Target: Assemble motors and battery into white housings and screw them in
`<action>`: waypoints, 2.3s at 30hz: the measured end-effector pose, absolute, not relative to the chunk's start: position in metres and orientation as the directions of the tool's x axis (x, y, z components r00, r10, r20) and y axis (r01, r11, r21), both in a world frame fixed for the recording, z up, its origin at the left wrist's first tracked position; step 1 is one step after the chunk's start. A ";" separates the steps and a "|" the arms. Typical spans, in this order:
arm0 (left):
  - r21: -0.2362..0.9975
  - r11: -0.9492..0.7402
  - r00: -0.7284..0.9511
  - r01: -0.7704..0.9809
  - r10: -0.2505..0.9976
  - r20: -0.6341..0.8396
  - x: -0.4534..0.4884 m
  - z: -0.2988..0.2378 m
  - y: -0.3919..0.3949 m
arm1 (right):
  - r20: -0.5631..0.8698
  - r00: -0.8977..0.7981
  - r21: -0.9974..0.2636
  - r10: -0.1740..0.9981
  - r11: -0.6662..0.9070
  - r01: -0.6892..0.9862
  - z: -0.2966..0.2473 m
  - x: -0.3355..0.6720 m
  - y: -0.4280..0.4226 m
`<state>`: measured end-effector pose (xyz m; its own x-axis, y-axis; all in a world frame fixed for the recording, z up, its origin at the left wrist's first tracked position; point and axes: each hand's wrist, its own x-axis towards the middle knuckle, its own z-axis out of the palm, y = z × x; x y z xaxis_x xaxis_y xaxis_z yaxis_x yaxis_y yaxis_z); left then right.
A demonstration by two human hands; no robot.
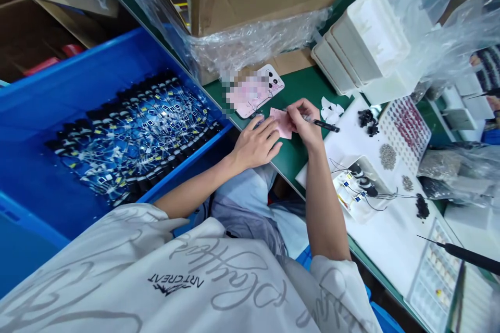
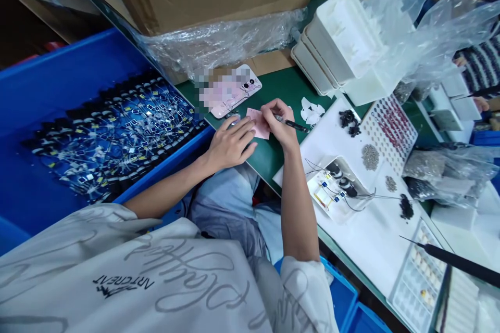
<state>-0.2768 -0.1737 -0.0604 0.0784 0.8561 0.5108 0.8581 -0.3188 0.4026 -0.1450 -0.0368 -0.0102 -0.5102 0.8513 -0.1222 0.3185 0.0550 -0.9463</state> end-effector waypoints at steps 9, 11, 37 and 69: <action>0.479 -0.316 0.068 0.819 0.882 0.467 -0.277 -0.059 -0.174 | -0.112 -0.504 -0.852 0.856 0.177 0.492 -0.014 -0.150 -0.037; 0.476 -0.316 0.071 0.821 0.884 0.463 -0.277 -0.058 -0.174 | -0.098 -0.509 -0.851 0.855 0.193 0.488 -0.015 -0.150 -0.037; 0.444 -0.305 0.065 0.843 0.876 0.478 -0.277 -0.058 -0.176 | 0.114 -0.437 -0.304 0.892 0.450 0.840 0.003 -0.126 -0.055; 0.435 -0.417 0.132 0.798 0.826 0.548 -0.289 -0.025 -0.168 | 0.305 -0.392 -0.299 0.868 0.478 0.826 0.006 -0.073 -0.245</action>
